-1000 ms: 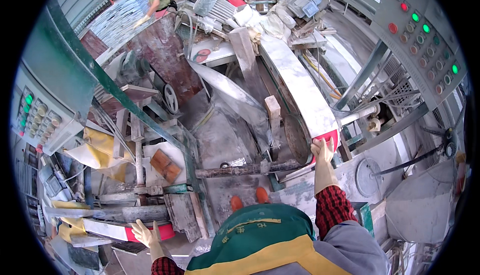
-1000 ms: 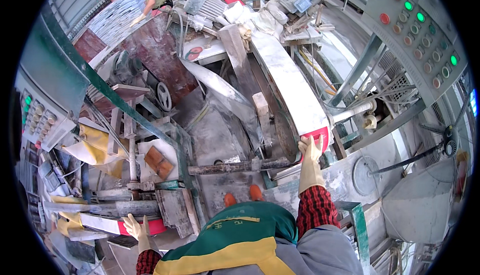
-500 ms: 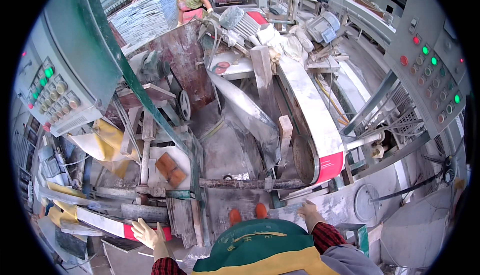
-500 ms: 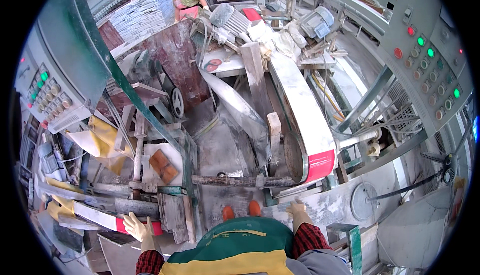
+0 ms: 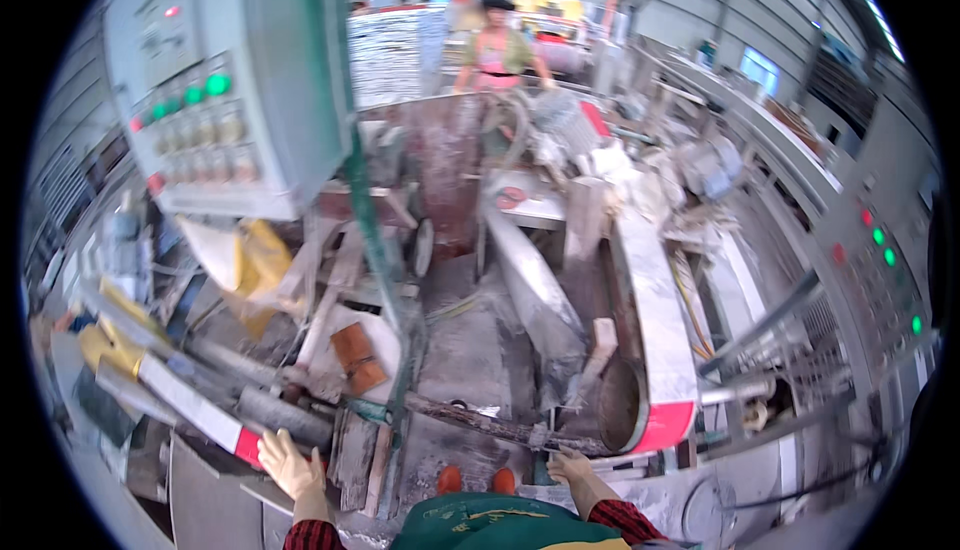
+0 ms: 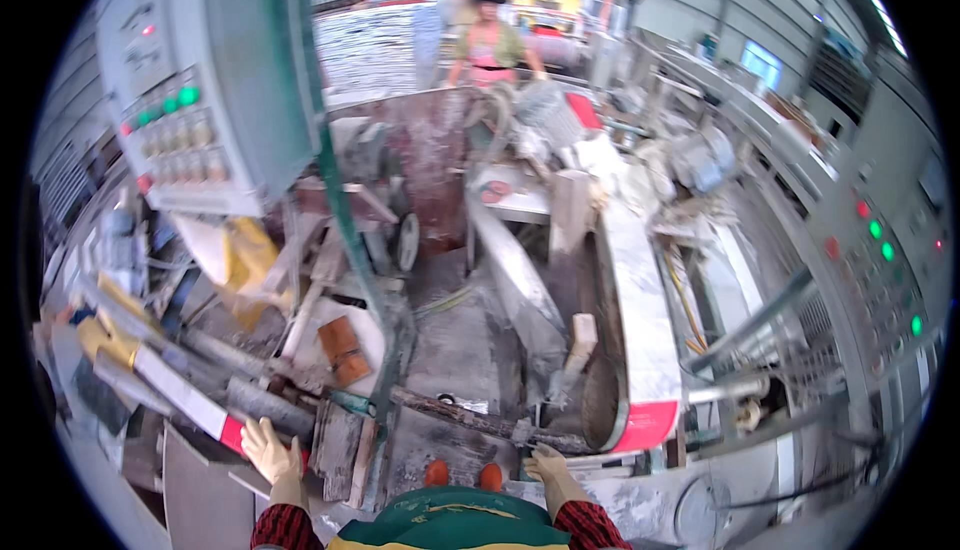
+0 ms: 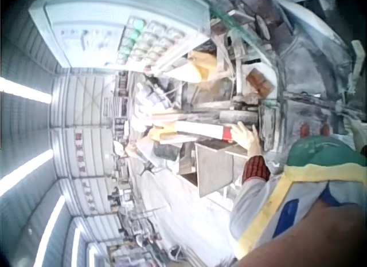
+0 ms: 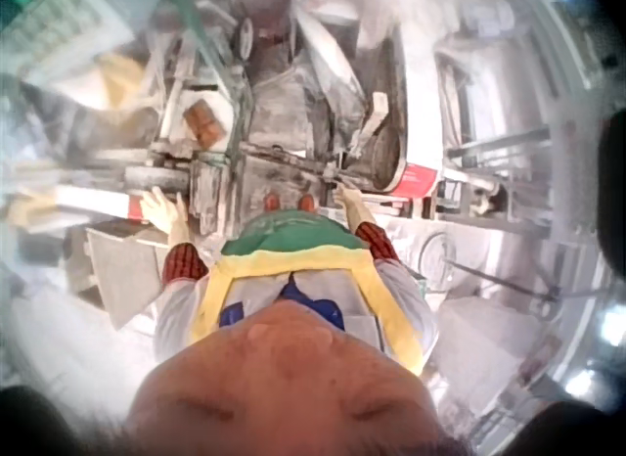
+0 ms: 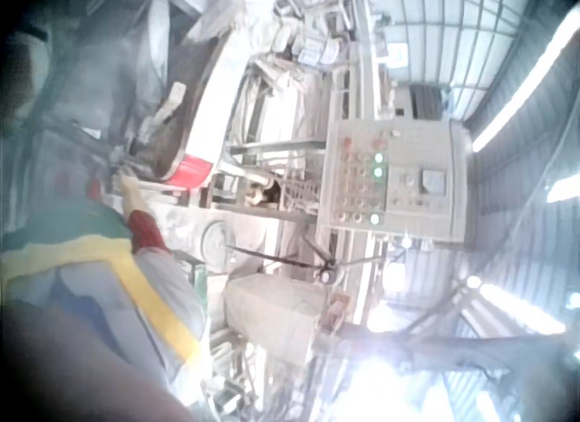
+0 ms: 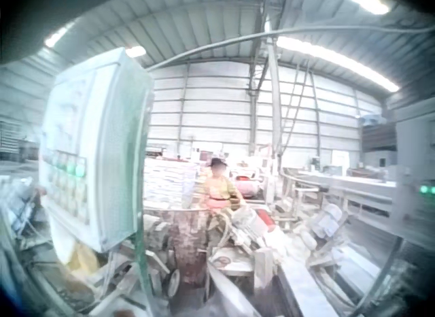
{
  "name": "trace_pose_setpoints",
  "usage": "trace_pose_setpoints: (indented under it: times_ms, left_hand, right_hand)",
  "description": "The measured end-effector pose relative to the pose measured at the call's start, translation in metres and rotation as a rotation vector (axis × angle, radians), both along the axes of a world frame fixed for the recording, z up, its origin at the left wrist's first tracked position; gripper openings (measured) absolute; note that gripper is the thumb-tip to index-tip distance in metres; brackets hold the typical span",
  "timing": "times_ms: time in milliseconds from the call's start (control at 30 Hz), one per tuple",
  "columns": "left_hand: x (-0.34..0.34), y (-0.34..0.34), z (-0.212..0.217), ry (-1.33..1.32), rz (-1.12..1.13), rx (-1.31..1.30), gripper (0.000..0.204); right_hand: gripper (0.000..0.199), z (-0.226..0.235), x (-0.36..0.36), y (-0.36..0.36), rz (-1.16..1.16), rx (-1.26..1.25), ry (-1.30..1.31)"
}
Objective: The person stands at a machine and repeatedly places small rectangular white blocks onto a conveyor belt. The blocks move through the machinery and are collected in a yellow bag. The person continues this repetitive action throughout the clip.
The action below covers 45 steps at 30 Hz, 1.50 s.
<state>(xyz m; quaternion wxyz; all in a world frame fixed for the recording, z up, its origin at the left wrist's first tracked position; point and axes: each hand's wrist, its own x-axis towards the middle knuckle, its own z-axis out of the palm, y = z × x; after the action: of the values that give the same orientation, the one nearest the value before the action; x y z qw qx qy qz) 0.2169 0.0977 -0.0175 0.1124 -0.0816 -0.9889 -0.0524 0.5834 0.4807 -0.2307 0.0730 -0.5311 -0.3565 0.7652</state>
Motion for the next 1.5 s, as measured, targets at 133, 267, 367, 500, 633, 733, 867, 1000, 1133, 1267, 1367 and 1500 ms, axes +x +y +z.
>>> trace_pose_setpoints:
  times_ms: [133,267,367,500,633,733,867,1000,1133,1267,1367,1500]
  left_hand:
    - [0.0,0.024,0.034,-0.007,-0.042,0.025,0.067]
    - [-0.003,0.007,0.029,0.081,-0.078,0.024,0.068]
    - [0.001,-0.005,0.023,0.116,-0.056,0.011,0.071]
    - [0.006,-0.006,0.02,0.059,-0.044,0.038,0.071]
    - [0.009,-0.006,0.013,0.069,-0.045,0.033,0.07]
    - [0.008,-0.005,0.01,0.064,-0.061,0.038,0.07]
    - [0.01,-0.006,0.008,0.044,-0.075,0.044,0.069]
    - [0.011,-0.008,0.001,0.032,-0.075,0.029,0.07]
    - [0.013,-0.01,-0.005,0.019,-0.071,0.037,0.07]
    - [0.016,-0.008,-0.001,0.0,-0.077,0.041,0.07]
    - [0.017,-0.007,-0.003,-0.008,-0.082,0.04,0.069]
    - [0.018,-0.007,-0.006,-0.023,-0.087,0.013,0.069]
  right_hand:
    - [0.038,-0.082,0.057,0.015,-0.285,-0.369,0.615]
    - [0.038,-0.044,-0.043,-0.024,0.093,-0.002,0.121]
    - [0.038,-0.022,-0.115,-0.065,0.313,0.001,0.049]
    - [0.038,-0.012,-0.144,-0.079,0.457,0.005,0.031]
    - [0.038,-0.008,-0.15,-0.087,0.518,0.009,0.022]
    - [0.038,-0.007,-0.149,-0.089,0.54,0.016,0.008]
    - [0.038,-0.008,-0.147,-0.089,0.557,0.023,-0.011]
    - [0.038,-0.008,-0.145,-0.09,0.566,0.025,-0.022]
    - [0.038,-0.008,-0.143,-0.089,0.578,0.031,-0.034]
    - [0.038,-0.007,-0.14,-0.085,0.579,0.036,-0.044]
    - [0.038,-0.007,-0.137,-0.082,0.577,0.042,-0.049]
    - [0.038,-0.006,-0.13,-0.076,0.563,0.05,-0.065]
